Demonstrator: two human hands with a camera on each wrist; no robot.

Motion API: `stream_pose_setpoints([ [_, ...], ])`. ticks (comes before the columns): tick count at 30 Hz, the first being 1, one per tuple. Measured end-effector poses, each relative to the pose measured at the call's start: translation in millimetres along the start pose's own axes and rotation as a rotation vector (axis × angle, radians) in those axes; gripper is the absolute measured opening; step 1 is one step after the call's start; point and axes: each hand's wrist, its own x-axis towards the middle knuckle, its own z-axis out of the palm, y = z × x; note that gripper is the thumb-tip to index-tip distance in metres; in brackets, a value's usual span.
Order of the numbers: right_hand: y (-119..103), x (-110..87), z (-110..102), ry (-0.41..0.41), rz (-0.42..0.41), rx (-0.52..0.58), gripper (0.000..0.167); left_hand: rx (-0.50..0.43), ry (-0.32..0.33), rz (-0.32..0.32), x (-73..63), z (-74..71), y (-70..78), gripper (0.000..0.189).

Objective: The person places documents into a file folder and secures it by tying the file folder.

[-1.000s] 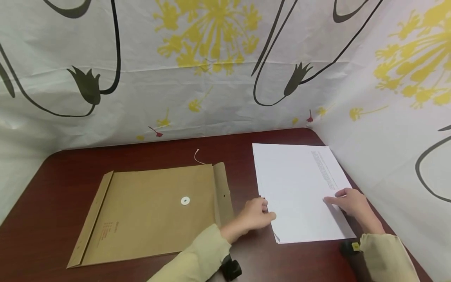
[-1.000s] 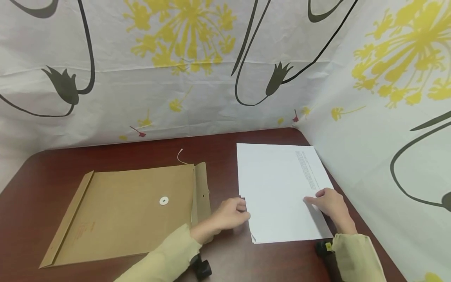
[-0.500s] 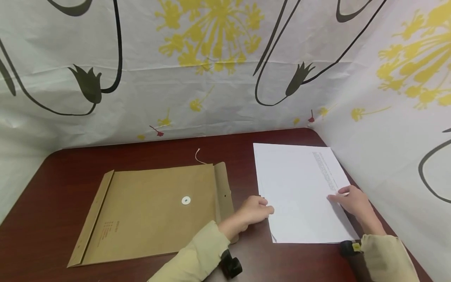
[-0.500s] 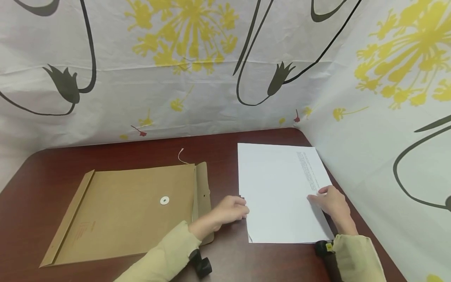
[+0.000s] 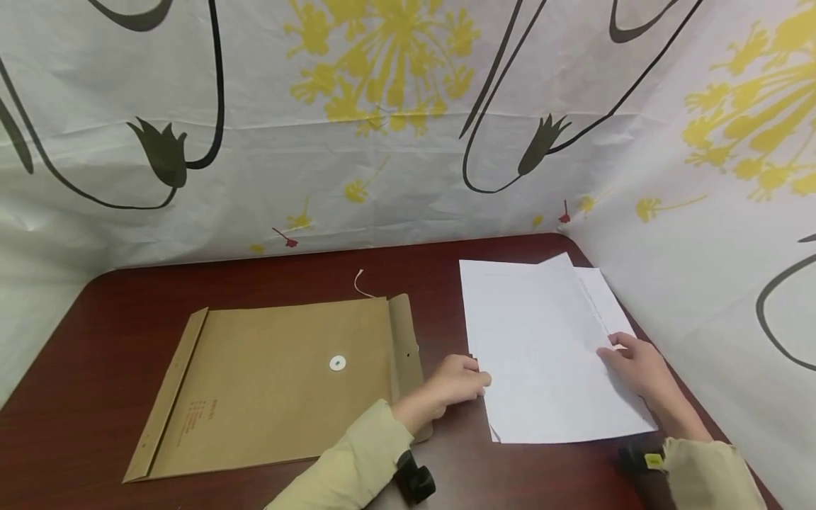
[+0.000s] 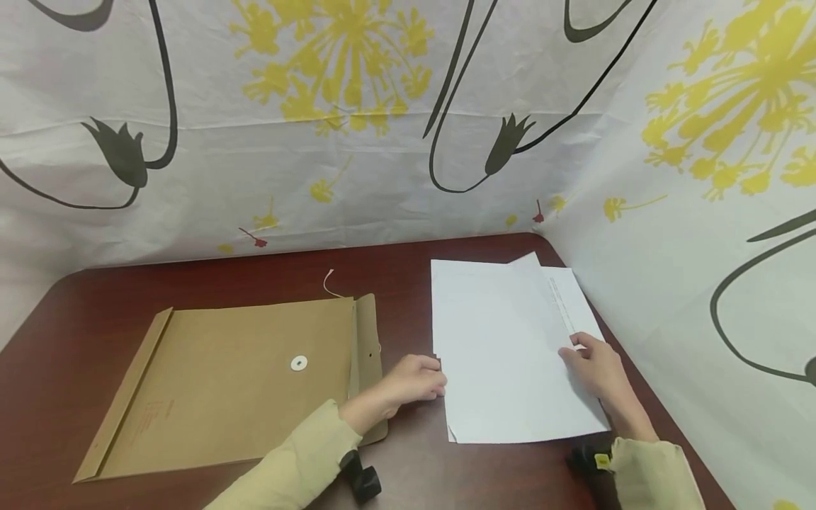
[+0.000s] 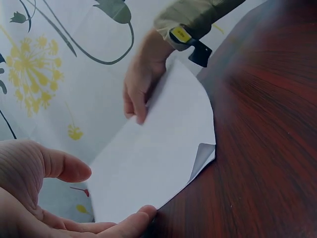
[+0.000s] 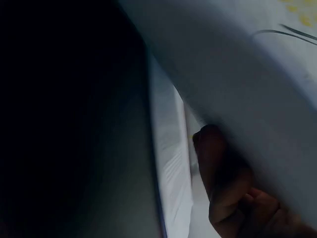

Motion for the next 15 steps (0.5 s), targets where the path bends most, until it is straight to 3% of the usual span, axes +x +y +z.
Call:
stream_pose_setpoints([
  [3,-4.3,-4.8,-7.9,-0.012,0.022,0.098,0.043,-0.003,-0.008,-0.003,-0.7,-0.3,-0.3,0.019],
  [9,-9.3,-14.8,-19.4,-0.087,0.052,0.205,0.054,-0.052,-0.020,-0.009,-1.5,0.4,-2.3,0.041],
  [15,-12.4,-22.6,-27.0,-0.074,0.042,0.282,0.045,-0.142,0.047,0.026,-0.2,0.5,-3.4,0.019],
])
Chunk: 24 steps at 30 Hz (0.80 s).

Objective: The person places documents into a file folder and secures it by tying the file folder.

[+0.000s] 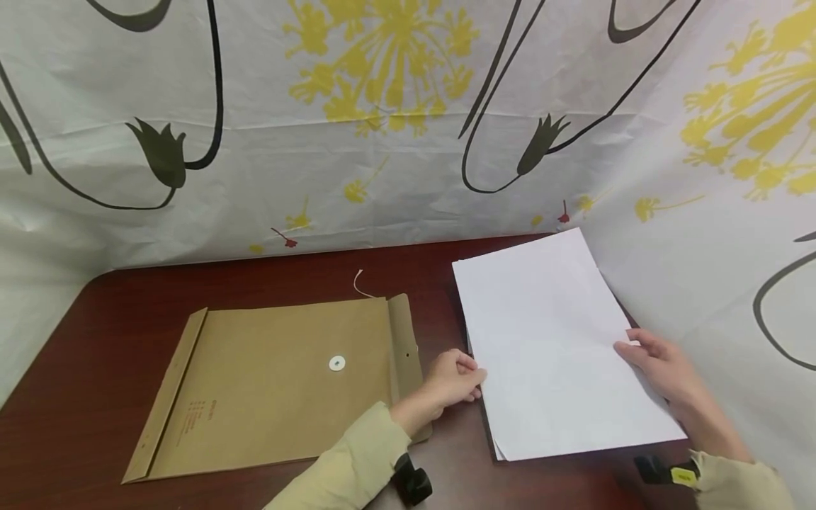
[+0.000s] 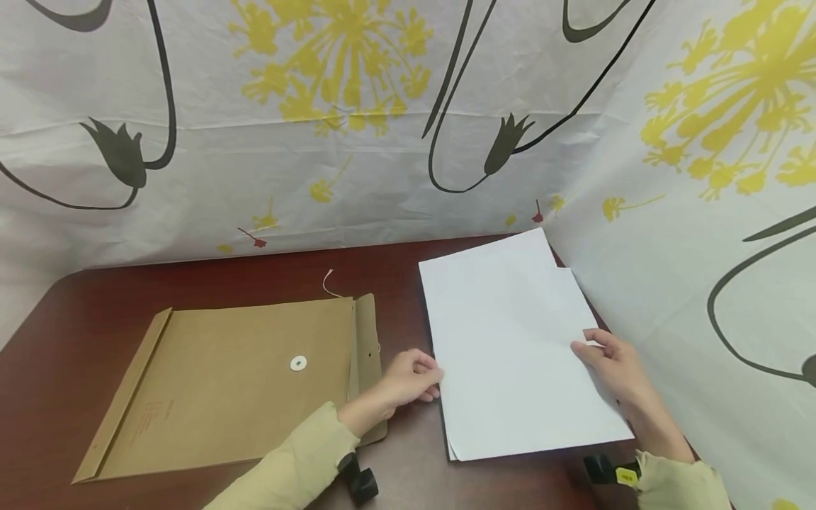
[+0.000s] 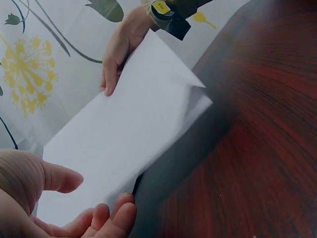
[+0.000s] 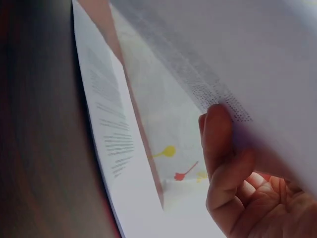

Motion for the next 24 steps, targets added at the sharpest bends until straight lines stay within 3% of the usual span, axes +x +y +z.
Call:
stream_pose_setpoints([
  [5,-7.3,-3.4,0.9,0.007,0.003,0.091,0.030,-0.086,-0.002,0.036,0.8,-4.5,-1.5,0.018],
  [10,-18.3,-1.4,10.3,-0.010,0.006,0.102,0.046,-0.114,0.011,0.085,-1.6,-14.2,-0.9,0.010],
  [17,-33.9,6.5,30.2,-0.003,-0.031,0.144,0.050,-0.125,0.018,0.148,-11.2,-40.8,4.1,0.019],
  [24,-50.7,15.4,59.2,-0.072,-0.057,0.295,0.045,-0.166,0.060,0.174,-26.6,-71.9,16.7,0.016],
])
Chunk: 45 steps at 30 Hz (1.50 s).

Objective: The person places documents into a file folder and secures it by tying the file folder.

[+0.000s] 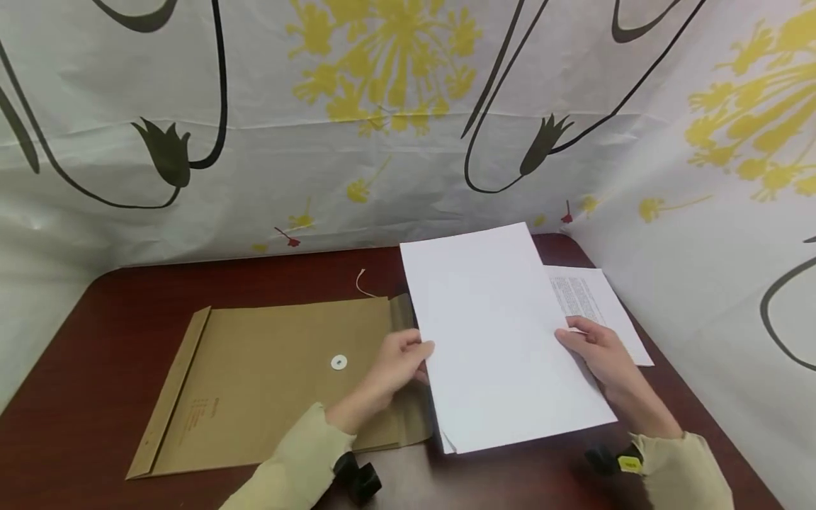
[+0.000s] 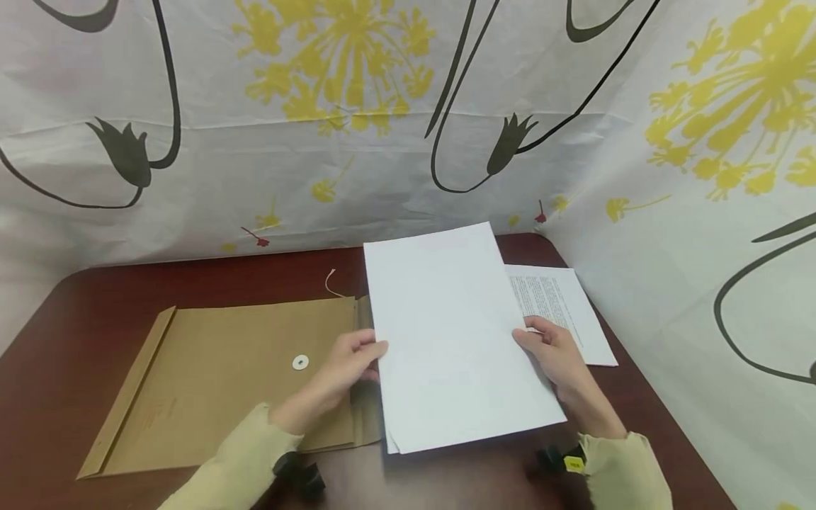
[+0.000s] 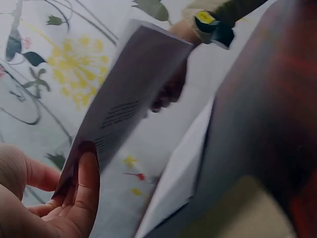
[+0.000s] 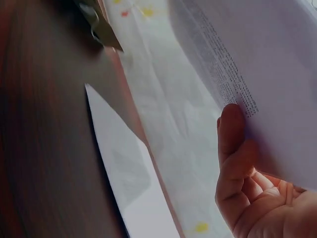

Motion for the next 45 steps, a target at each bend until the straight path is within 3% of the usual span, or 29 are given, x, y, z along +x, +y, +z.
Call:
stream_pose_setpoints([
  [6,-2.4,12.1,38.3,-0.139,0.012,0.133,0.037,0.017,0.093,0.076,-11.3,-22.6,26.5,0.016],
  [11,-6.5,20.4,70.9,-0.262,-0.002,0.109,0.033,0.097,0.138,0.236,-20.2,-30.9,46.2,0.014],
  [15,-12.8,25.2,98.4,-0.341,-0.023,0.085,0.028,0.150,0.115,0.369,-25.4,-30.6,59.6,0.014],
  [19,-25.3,26.2,118.3,-0.463,-0.041,0.088,0.034,0.131,0.082,0.455,-32.1,-26.0,71.6,0.013],
  [22,-40.3,28.7,123.3,-0.537,-0.126,0.015,0.043,0.104,0.081,0.516,-36.5,-22.5,77.3,0.013],
  [26,-74.1,33.0,118.6,-0.489,-0.236,-0.069,0.032,0.106,0.097,0.552,-40.1,-19.6,80.4,0.012],
  [30,-122.4,28.5,105.1,-0.428,-0.229,-0.021,0.029,0.172,0.152,0.549,-41.8,-12.5,82.7,0.010],
  [33,-157.3,20.9,95.5,-0.404,-0.250,-0.052,0.034,0.236,0.186,0.571,-40.7,-3.3,84.9,0.010],
  [36,-184.4,14.5,89.9,-0.345,-0.316,-0.173,0.035,0.304,0.197,0.610,-39.0,7.3,87.6,0.013],
  [40,-205.8,9.6,85.1,-0.260,-0.421,-0.425,0.030,0.391,0.197,0.668,-37.2,21.2,89.4,0.016],
  [45,-214.1,9.7,79.0,-0.259,-0.544,-0.631,0.020,0.481,0.199,0.745,-34.0,37.9,89.4,0.021],
])
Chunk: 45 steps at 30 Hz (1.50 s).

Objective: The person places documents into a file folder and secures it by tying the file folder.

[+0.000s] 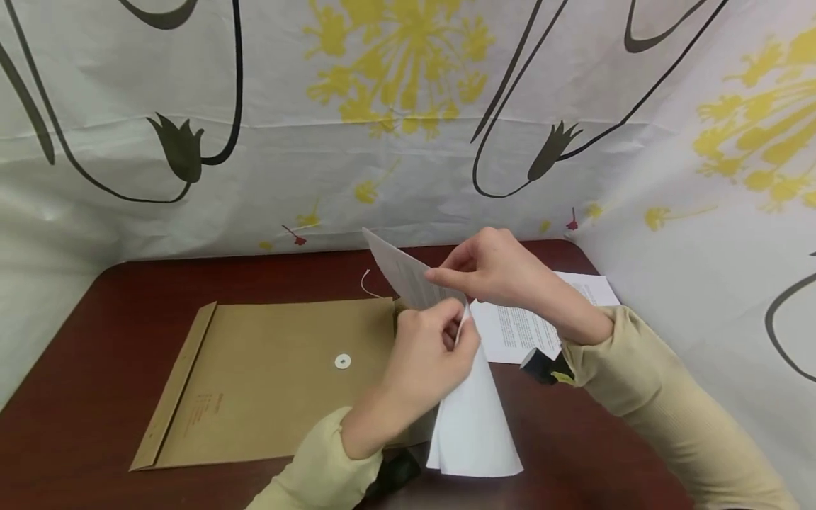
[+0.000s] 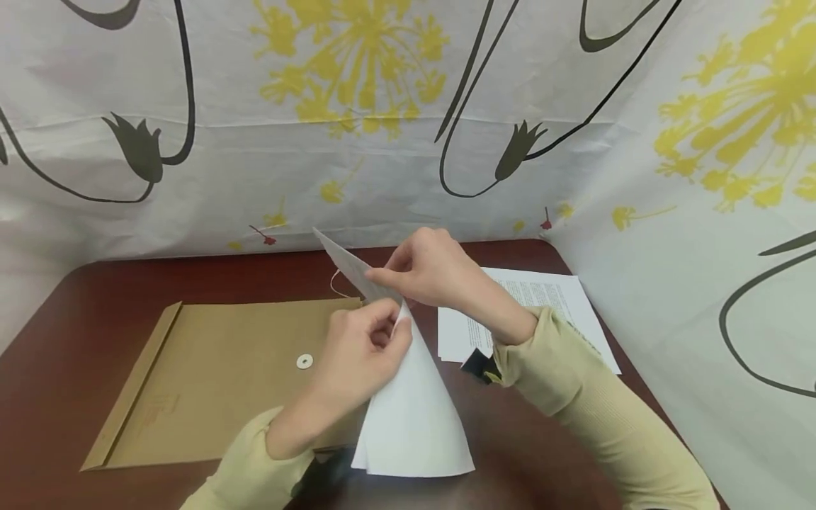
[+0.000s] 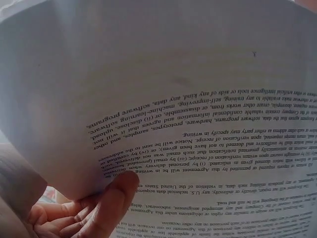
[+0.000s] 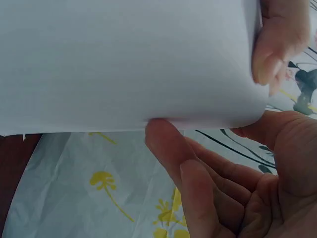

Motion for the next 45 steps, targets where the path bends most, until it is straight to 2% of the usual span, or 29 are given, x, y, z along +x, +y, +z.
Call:
stream_pose_setpoints([
  [4,2.5,-1.3,-4.0,0.004,-0.075,-0.079,0.019,0.055,-0.011,0.014,0.9,9.9,3.1,0.024],
  [10,10.0,-10.9,-15.4,0.103,-0.107,-0.160,0.018,-0.069,-0.042,-0.038,-3.8,16.0,2.3,0.013],
  [12,14.9,-14.3,-20.6,0.147,-0.106,-0.176,0.017,-0.098,-0.045,-0.045,-7.6,14.7,-4.2,0.017],
  [16,25.1,-22.8,-31.6,0.256,-0.095,-0.169,0.012,-0.049,-0.047,-0.098,-18.3,8.4,-31.3,0.012],
  [19,31.8,-29.9,-39.1,0.326,-0.075,-0.070,0.007,-0.008,-0.052,-0.202,-27.8,2.9,-55.3,0.011],
  [22,38.0,-37.5,-46.1,0.361,-0.019,0.077,0.009,-0.017,-0.070,-0.338,-35.8,-0.7,-75.1,0.020],
  [24,42.0,-42.5,-49.8,0.386,0.010,0.177,0.007,-0.068,-0.088,-0.421,-39.3,-2.3,-84.8,0.032],
  [26,45.8,-47.1,-52.7,0.408,0.053,0.277,0.004,-0.133,-0.111,-0.477,-41.6,-2.8,-92.5,0.042],
  [28,50.0,-50.8,-54.0,0.427,0.076,0.358,0.007,-0.245,-0.133,-0.516,-42.7,-3.2,-98.0,0.044],
  [32,59.2,-56.1,-50.3,0.462,0.153,0.459,0.008,-0.475,-0.164,-0.572,-43.6,-4.9,-101.5,0.031],
  [34,68.1,-57.7,-45.0,0.457,0.147,0.563,0.007,-0.533,-0.156,-0.602,-44.0,-6.6,-101.6,0.025],
  [39,94.0,-62.9,-24.2,0.386,0.128,0.893,0.010,-0.471,-0.138,-0.613,-45.9,-15.2,-101.6,0.018],
  [42,104.1,-67.7,-9.7,0.357,0.197,0.967,0.009,-0.399,-0.144,-0.602,-46.7,-21.1,-100.9,0.015],
  [45,111.7,-72.6,4.1,0.332,0.265,0.960,0.006,-0.327,-0.138,-0.583,-47.3,-27.0,-101.2,0.012],
])
